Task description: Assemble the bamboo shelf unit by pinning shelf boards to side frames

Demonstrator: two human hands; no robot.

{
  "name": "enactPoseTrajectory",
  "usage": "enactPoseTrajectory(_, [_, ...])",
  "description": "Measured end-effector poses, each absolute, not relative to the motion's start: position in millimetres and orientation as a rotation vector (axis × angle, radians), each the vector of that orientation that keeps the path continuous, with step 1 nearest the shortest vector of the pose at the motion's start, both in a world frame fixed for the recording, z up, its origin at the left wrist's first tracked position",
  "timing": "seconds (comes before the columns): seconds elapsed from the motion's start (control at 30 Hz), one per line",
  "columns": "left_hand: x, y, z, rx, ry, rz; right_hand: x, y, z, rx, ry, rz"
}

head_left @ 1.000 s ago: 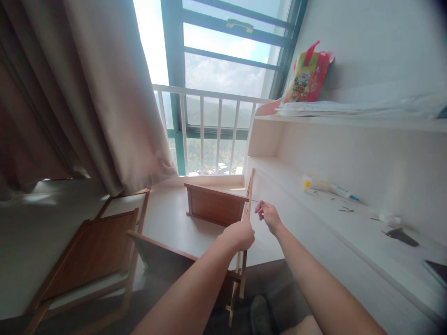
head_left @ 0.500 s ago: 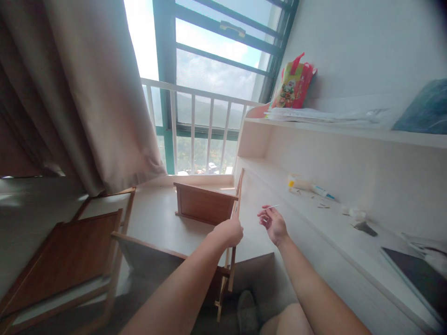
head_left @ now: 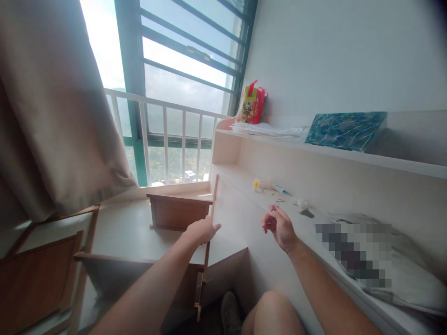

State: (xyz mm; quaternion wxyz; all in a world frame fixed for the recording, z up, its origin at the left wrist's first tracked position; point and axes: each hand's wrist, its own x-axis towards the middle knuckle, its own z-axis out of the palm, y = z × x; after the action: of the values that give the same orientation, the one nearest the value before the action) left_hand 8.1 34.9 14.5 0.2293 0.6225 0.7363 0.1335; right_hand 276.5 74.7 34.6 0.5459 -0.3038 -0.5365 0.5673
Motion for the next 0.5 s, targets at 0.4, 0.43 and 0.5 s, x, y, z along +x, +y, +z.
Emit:
enactPoseTrajectory(0.4, [-8.2, -22.6, 46.4, 1.964, 2.147, 0.496, 281.1, 10.0, 4.5, -0.764, -1.204, 1.475])
enactPoseTrajectory(0.43, [-9.6, -36.8, 47.3, 2.017, 2.172, 0.565, 278.1, 1.1, -3.4, -0.762, -1.167, 1.506])
enactPoseTrajectory(0.5, [-12.5, -66.3, 45.1, 2.088, 2.187, 0.631, 270.6, -17.1, -21.3, -0.758, -1.093, 1.566])
